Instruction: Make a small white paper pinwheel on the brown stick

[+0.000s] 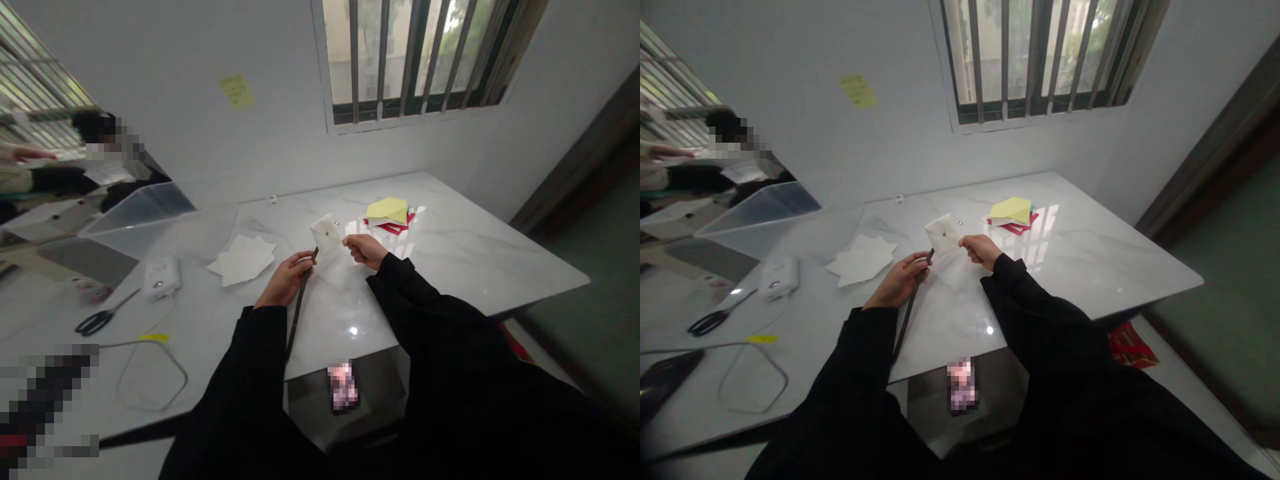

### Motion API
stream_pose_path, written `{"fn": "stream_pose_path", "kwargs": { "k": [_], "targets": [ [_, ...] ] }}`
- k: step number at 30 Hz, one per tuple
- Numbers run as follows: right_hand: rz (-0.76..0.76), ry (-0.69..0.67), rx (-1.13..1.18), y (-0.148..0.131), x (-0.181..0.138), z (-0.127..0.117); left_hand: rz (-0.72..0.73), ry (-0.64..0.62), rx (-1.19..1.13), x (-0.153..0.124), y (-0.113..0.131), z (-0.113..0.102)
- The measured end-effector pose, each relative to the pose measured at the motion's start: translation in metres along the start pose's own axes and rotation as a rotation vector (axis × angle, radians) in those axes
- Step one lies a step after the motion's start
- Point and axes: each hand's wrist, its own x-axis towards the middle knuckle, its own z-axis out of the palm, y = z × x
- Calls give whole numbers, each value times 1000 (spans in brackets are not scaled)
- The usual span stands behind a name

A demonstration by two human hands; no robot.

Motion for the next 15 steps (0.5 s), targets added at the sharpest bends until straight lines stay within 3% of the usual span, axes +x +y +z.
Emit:
{"fn": "stream_pose_path", "kwargs": {
  "k": [3,5,7,11,15],
  "targets": [
    [-57,254,-62,4,8,-5,-9,7,-28,-1,2,1],
    [-80,346,-198,7,12,-8,-5,3,-31,-1,2,2],
    [-103,316,-413,10,13,-11,3,2,-27,-1,2,2],
    [-108,124,-780,10,12,-13,2,12,-42,1,0,1],
    [-154,182,-864,6,9,-11,10,8,-51,3,-2,0]
  ]
}}
